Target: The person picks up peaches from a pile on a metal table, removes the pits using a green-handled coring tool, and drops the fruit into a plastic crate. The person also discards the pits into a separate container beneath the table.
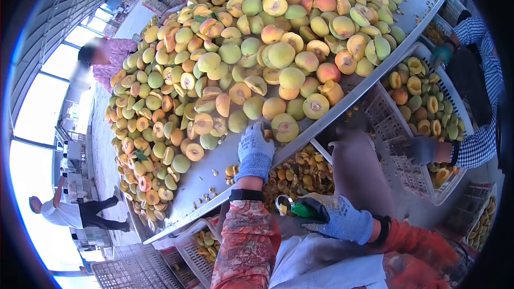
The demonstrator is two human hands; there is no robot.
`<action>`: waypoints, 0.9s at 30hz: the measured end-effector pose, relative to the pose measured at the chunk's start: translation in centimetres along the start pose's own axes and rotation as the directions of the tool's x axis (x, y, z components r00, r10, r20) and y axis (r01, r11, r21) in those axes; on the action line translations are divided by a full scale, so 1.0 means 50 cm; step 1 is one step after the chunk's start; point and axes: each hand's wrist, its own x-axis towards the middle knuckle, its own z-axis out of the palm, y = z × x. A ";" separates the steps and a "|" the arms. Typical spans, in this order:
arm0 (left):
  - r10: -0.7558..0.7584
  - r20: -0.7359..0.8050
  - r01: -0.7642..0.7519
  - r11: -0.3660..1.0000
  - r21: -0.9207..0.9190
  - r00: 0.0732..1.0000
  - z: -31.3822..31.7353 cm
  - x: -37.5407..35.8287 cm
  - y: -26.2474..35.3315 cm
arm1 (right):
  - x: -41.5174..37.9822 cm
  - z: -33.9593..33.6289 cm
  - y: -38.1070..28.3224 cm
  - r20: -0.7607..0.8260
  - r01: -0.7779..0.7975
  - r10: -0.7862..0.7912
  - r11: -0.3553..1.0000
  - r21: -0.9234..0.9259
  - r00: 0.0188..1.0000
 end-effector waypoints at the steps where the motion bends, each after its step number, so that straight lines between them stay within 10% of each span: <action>1: 0.015 0.029 -0.012 0.996 -0.086 0.999 0.000 -0.008 -0.005 | 0.006 0.008 0.013 -0.060 0.098 -0.091 0.987 0.128 0.994; 2: 0.003 0.031 0.000 0.996 -0.085 1.000 -0.010 -0.028 -0.016 | 0.009 0.015 0.018 -0.125 0.200 -0.173 0.947 0.252 0.977; 3: -0.071 0.044 0.083 0.876 -0.475 0.997 -0.038 -0.057 -0.026 | 0.011 0.016 0.014 -0.112 0.204 -0.181 0.945 0.255 0.977; 5: -0.182 0.116 0.156 0.225 -0.962 0.976 -0.091 -0.123 -0.052 | 0.020 0.018 -0.003 -0.102 0.064 -0.069 0.997 -0.051 0.992; 6: -0.205 0.102 0.147 0.222 -0.964 0.973 -0.104 -0.158 -0.070 | 0.025 0.023 -0.022 -0.146 0.100 -0.096 0.995 0.016 0.985; 8: 0.032 0.172 0.169 -0.421 -0.891 0.985 -0.122 -0.232 -0.106 | 0.034 0.046 -0.059 -0.087 0.136 -0.135 0.991 0.001 0.987; 11: -0.249 0.085 -0.019 -0.388 -0.921 0.965 -0.095 -0.310 -0.100 | 0.045 0.080 -0.127 -0.029 0.218 -0.221 0.973 -0.072 0.975; 12: -0.176 -0.291 -0.207 0.385 -0.900 0.940 -0.088 -0.337 -0.090 | 0.044 0.095 -0.141 -0.062 0.264 -0.280 0.947 -0.184 0.958; 13: -0.189 -0.301 -0.214 0.377 -0.901 0.935 -0.096 -0.359 -0.089 | 0.042 0.108 -0.151 -0.089 0.304 -0.343 0.905 -0.297 0.935; 15: -0.262 0.046 -0.069 -0.414 -0.908 0.964 -0.123 -0.402 -0.081 | 0.034 0.129 -0.165 -0.056 0.349 -0.397 0.859 -0.374 0.916; 23: -0.387 -0.154 -0.247 -0.206 -0.947 0.909 -0.135 -0.456 -0.084 | 0.002 0.152 -0.208 -0.077 0.458 -0.525 0.797 -0.395 0.848; 26: -0.312 -0.578 -0.486 0.327 -0.811 0.754 -0.140 -0.444 -0.072 | -0.015 0.157 -0.195 -0.043 0.379 -0.463 0.771 -0.512 0.885; 27: -0.322 -0.287 -0.327 -0.077 -0.942 0.902 -0.152 -0.460 -0.069 | -0.016 0.156 -0.179 -0.037 0.380 -0.426 0.840 -0.387 0.904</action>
